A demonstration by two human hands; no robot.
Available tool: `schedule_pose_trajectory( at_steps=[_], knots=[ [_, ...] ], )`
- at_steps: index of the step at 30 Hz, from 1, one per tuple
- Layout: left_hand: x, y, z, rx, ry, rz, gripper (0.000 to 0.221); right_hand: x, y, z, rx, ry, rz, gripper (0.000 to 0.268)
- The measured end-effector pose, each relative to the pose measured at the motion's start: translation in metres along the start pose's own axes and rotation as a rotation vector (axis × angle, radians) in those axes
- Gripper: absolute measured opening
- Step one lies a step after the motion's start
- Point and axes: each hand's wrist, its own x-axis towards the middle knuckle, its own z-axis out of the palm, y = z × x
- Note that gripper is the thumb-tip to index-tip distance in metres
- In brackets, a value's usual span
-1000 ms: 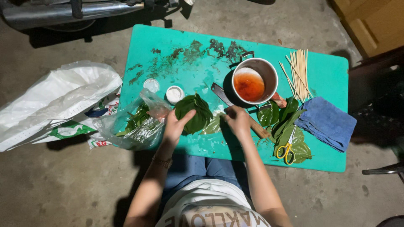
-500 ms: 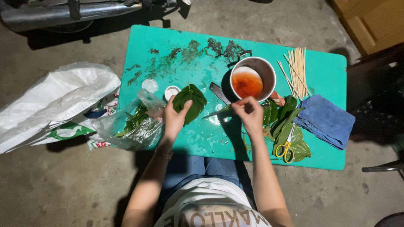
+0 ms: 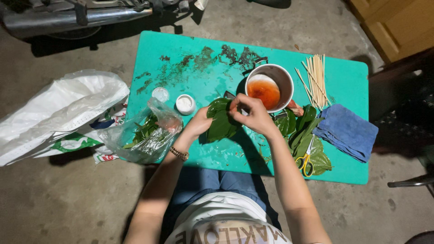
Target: The person handles green leaves, wipes a teal table with a blue cloth, and unpacks various items from a white sack including a papaya, a green fruit, and a plastic bag of white contents. The person places these items on the table.
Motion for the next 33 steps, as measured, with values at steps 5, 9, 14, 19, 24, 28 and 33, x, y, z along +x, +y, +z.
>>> schedule_pose_trajectory(
  at_steps=[5, 9, 14, 19, 24, 28, 33],
  knots=[
    [0.001, 0.01, 0.004, -0.102, -0.063, -0.002, 0.034, -0.002, -0.019, -0.01, -0.237, -0.03, -0.117, 0.023],
    [0.005, 0.024, 0.014, -0.445, -0.151, -0.145, 0.044, -0.008, -0.028, -0.012, -0.411, 0.026, -0.256, 0.036],
    [0.015, 0.023, 0.051, -0.046, -0.091, 0.035, 0.038, -0.046, -0.005, -0.022, -0.404, 0.317, -0.293, 0.043],
    [0.023, 0.024, 0.059, -0.187, -0.022, -0.001, 0.038, -0.121, 0.073, -0.106, -0.627, 0.826, -0.132, 0.021],
    [0.024, 0.025, 0.069, -0.191, 0.108, -0.056, 0.037, -0.211, 0.187, -0.216, -0.671, 0.989, 0.72, 0.085],
    [0.024, 0.035, 0.077, -0.211, 0.143, -0.049, 0.036, -0.221, 0.263, -0.229, -0.576, 0.798, 1.186, 0.13],
    [0.014, 0.047, 0.068, -0.139, 0.252, -0.035, 0.038, -0.245, 0.327, -0.221, -0.742, 0.94, 0.895, 0.081]
  ],
)
